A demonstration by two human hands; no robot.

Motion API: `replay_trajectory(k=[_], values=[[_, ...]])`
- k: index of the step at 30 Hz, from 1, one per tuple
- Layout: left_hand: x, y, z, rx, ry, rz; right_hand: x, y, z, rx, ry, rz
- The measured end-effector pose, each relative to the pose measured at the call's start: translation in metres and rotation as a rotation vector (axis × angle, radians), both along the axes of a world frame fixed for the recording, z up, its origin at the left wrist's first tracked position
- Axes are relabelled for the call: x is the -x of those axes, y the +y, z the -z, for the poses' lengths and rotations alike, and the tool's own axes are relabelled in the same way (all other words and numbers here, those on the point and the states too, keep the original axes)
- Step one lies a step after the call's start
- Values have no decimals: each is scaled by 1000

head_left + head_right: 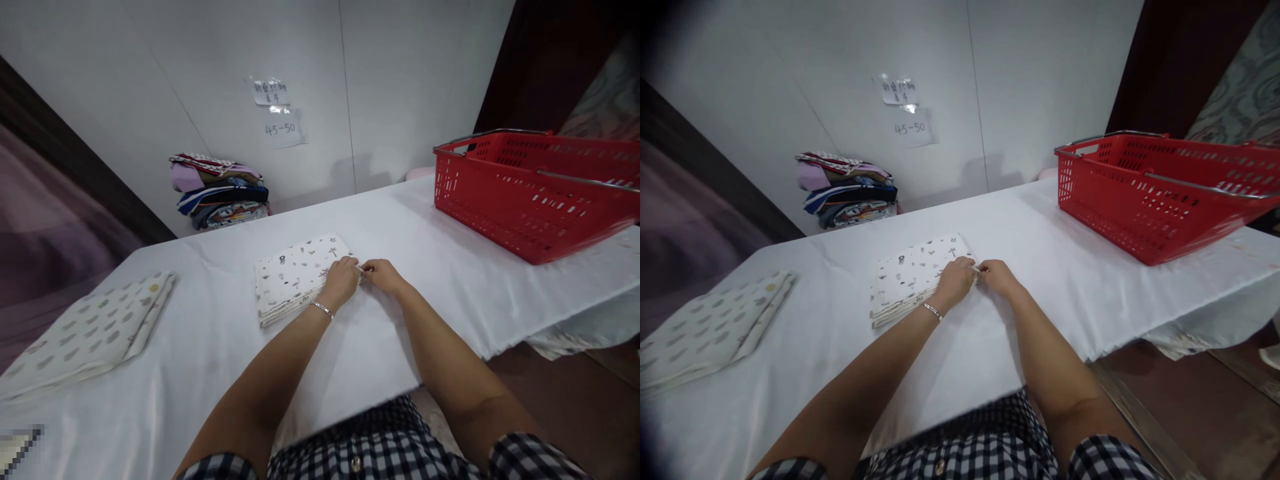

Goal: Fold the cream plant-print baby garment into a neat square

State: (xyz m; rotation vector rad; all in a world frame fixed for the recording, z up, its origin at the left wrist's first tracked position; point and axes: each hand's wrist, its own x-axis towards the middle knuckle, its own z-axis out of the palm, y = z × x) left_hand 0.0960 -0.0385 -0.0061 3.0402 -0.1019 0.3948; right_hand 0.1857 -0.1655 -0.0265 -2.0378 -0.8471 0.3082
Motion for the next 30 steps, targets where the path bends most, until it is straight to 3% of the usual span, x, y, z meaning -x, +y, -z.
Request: replay_trajectory(k=[10, 19, 30], values=[[0, 0, 1, 21, -95, 105, -1, 0, 2, 3, 12, 13], [-4, -1, 9, 33, -116, 34, 5, -4, -10, 37, 0, -25], [-1, -3, 7, 138, -72, -10, 5, -2, -6, 23, 18, 6]])
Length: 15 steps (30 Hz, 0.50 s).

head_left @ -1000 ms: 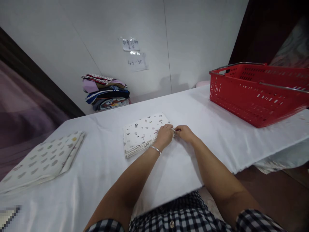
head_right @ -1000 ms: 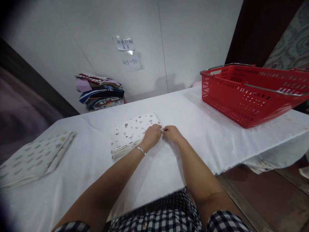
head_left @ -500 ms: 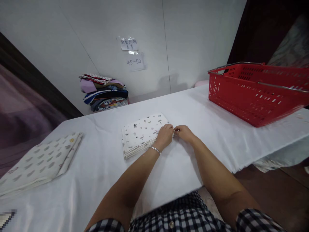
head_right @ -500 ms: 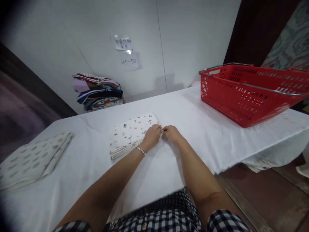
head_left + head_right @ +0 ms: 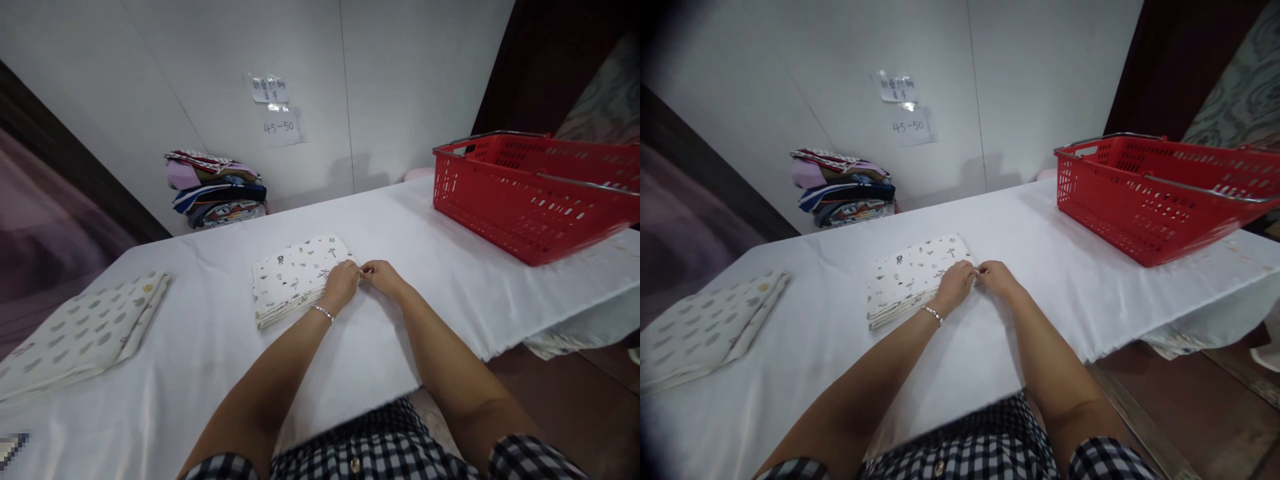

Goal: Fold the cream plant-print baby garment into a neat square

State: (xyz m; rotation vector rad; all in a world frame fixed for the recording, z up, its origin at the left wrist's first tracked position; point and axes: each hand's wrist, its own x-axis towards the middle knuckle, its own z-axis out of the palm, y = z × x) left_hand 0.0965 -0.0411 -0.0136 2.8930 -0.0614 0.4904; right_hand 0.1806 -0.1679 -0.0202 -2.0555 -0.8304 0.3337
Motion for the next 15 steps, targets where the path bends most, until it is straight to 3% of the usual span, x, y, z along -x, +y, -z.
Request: replay_trajectory(k=[6, 15], values=[[13, 7, -5, -32, 22, -22, -2, 0, 4, 0, -18, 4], [60, 45, -4, -80, 15, -45, 1, -1, 9, -29, -46, 39]])
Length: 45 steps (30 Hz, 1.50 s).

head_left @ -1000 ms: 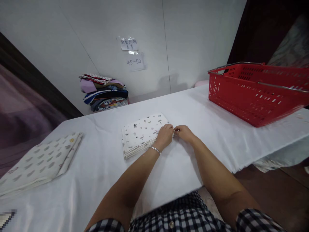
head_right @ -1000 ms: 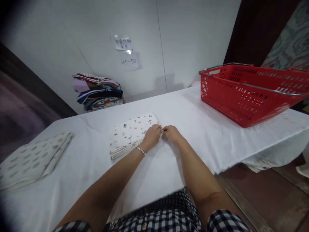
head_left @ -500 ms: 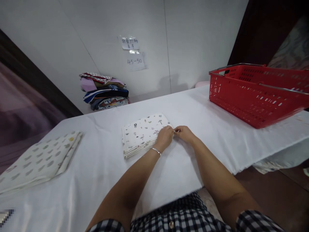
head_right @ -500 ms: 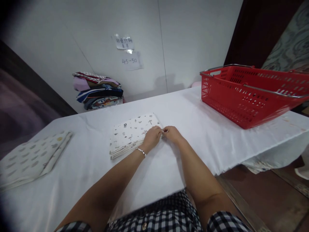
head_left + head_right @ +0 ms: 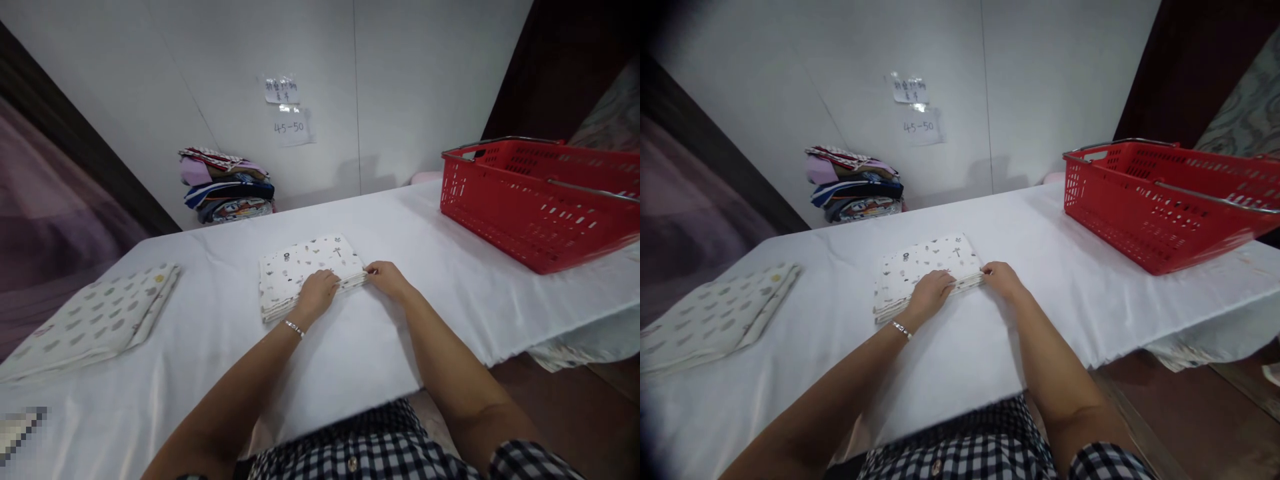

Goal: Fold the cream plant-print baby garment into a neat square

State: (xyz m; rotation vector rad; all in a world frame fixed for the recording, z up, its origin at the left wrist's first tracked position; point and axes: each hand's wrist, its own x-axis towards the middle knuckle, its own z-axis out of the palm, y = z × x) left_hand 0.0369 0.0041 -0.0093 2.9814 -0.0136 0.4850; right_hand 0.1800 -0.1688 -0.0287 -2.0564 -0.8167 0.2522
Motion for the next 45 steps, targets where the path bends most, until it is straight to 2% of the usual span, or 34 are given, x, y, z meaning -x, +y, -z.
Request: replay_trajectory(k=[4, 11, 16, 19, 22, 25, 28, 32, 35, 42, 45], values=[[31, 20, 2, 0, -31, -38, 0, -1, 0, 19, -10, -6], [94, 54, 8, 38, -136, -215, 0, -3, 0, 36, 0, 1], [120, 66, 12, 45, -195, -261, 5, -5, -4, 13, 31, -1], [121, 65, 8, 79, -222, -284, 9, -6, -7, 2, 56, 16], [112, 57, -1, 120, -279, -316, 11, -6, -7, -19, 66, 22], [96, 45, -8, 116, -287, -250, 10, -6, -4, -4, 47, 24], [83, 36, -3, 48, -191, -178, 7, -7, 1, 0, 20, 27], [78, 35, 13, -41, -67, -198, 8, -8, 5, -35, 70, 58], [80, 38, 19, -35, -58, -200, 10, -8, 4, -40, 84, 69], [87, 44, 9, 91, -114, -207, 10, -10, 5, -51, 107, 79], [90, 47, 7, 130, -145, -212, 10, -10, 6, -92, 31, 80]])
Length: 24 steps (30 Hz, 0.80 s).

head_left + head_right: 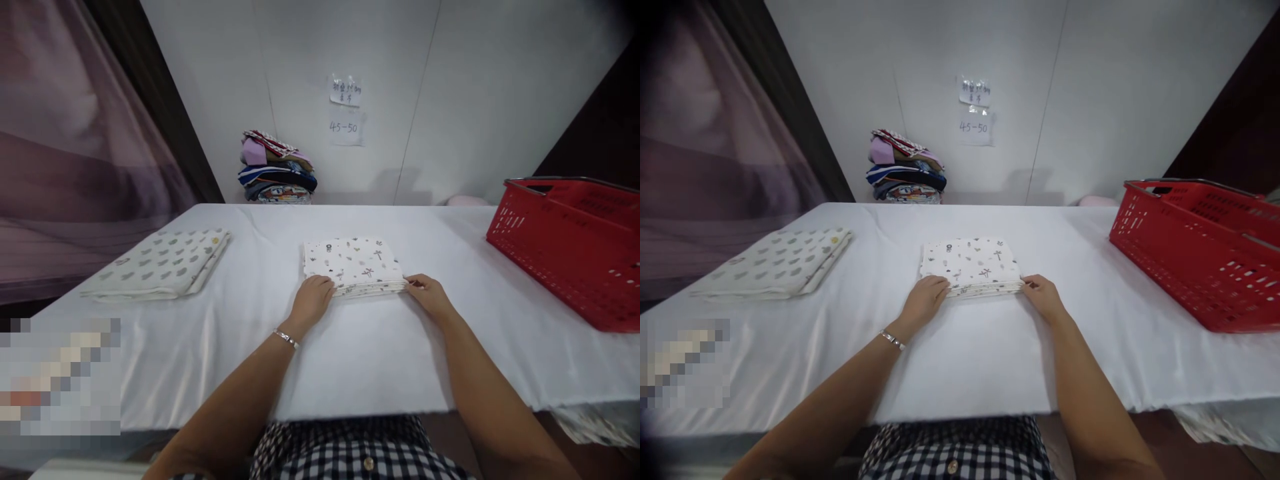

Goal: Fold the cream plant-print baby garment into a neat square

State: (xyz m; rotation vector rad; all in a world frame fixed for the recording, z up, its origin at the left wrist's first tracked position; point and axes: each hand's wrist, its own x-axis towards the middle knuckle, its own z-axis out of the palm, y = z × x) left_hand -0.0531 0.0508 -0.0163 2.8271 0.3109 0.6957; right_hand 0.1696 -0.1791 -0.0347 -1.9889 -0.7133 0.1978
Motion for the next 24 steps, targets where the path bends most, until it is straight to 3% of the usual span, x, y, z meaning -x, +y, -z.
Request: replay_trajectory(k=[5, 11, 14, 24], values=[[-6, -5, -1, 9, 8, -26, 7, 14, -4, -146, -266, -50], [-14, -9, 0, 9, 28, -48, 25, 40, -12, 41, -457, -237], [-14, -8, 1, 16, 42, -46, 30, 43, -14, 93, -494, -285], [-16, -9, -1, -2, 67, -57, 31, 43, -9, 50, -472, -282]])
